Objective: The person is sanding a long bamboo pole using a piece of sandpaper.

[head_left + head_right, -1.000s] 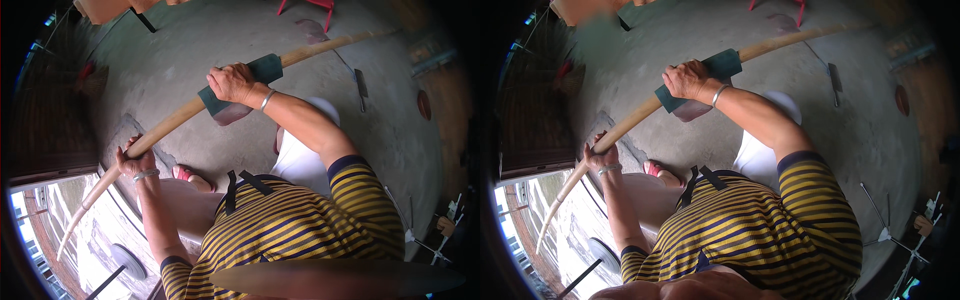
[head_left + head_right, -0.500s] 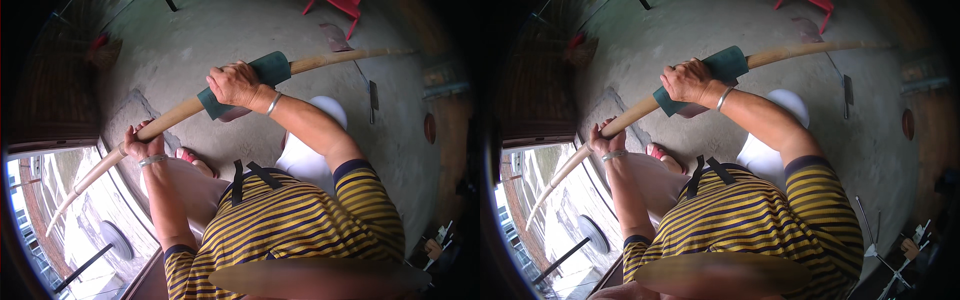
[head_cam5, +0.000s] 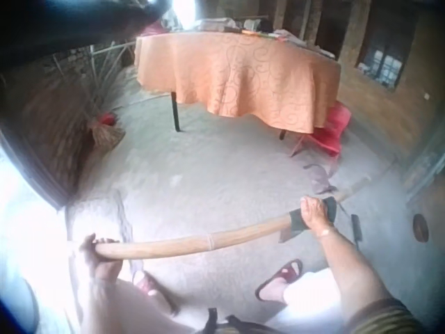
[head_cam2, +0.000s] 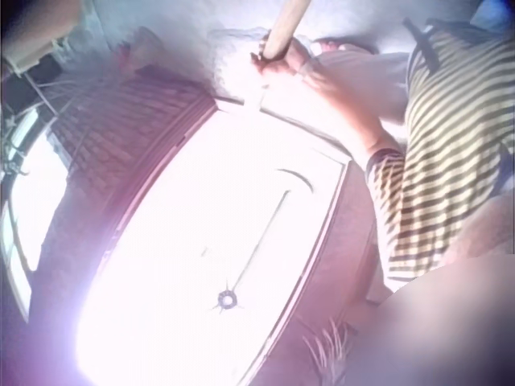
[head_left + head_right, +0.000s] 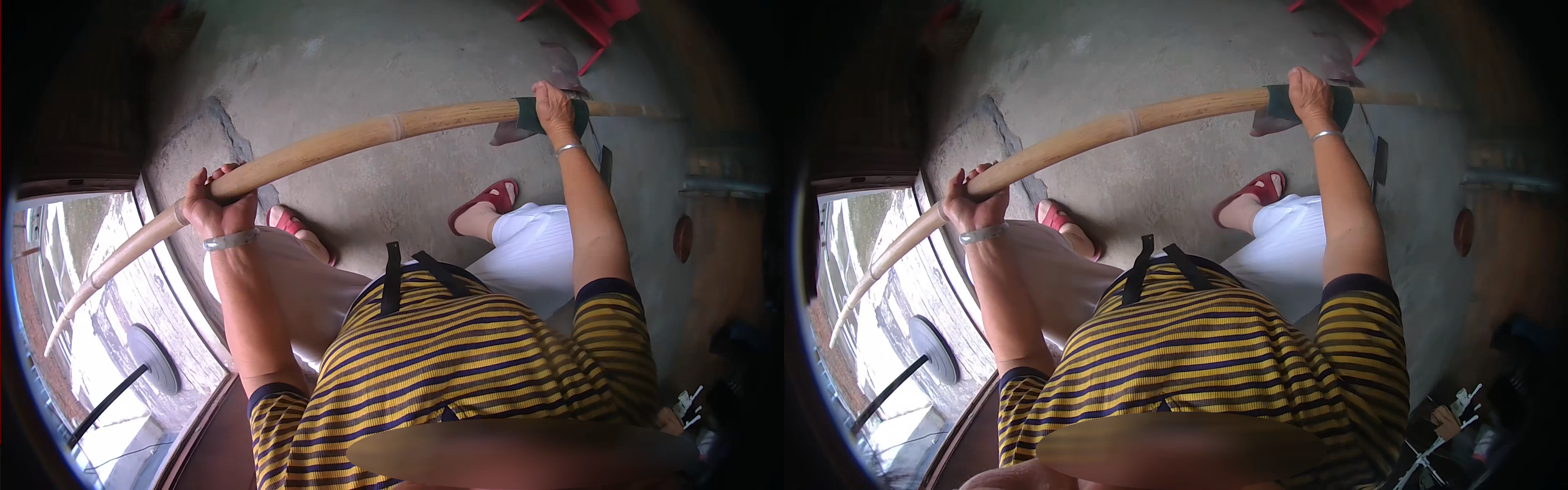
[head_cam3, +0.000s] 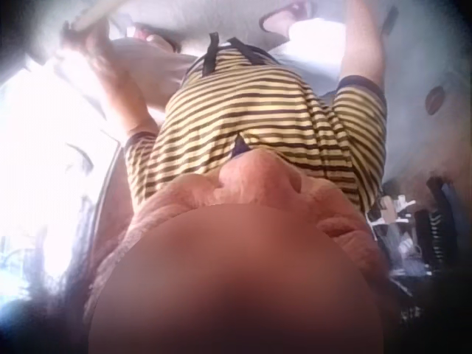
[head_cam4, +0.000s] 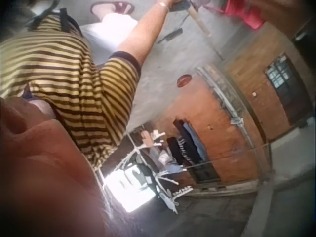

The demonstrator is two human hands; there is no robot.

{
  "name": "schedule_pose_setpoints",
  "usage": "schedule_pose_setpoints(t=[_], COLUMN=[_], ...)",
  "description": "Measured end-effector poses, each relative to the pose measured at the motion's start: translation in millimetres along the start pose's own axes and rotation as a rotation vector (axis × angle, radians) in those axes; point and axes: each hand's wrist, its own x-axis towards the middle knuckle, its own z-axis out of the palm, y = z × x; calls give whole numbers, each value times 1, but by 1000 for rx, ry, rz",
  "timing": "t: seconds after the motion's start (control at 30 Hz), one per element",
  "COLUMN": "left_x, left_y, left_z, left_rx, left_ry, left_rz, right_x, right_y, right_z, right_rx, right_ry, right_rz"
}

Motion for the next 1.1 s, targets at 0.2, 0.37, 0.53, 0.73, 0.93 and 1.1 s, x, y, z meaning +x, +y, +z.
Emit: schedule_pose_setpoints(t=[0.2, 0.37, 0.53, 0.73, 0.93, 1.1], left_x=[7, 6, 7, 21, 15, 32], left_y=[5, 23, 21, 30, 21, 22], left_z=[-4, -15, -9, -24, -10, -21], left_rx=[37, 37, 76, 80, 80, 31], left_ry=[6, 46, 90, -18, 75, -2], left_rz=[123, -23, -16, 109, -12, 57], right_x=[-23, -29, 2, -31, -5, -29], right_y=[-83, -125, 49, -112, 20, -78], right_z=[10, 0, 2, 11, 0, 22], right_rx=[88, 185, 24, 198, 82, 146], right_ry=[72, -25, 37, 58, 118, 277], right_rz=[-161, -235, 26, -289, 7, -352])
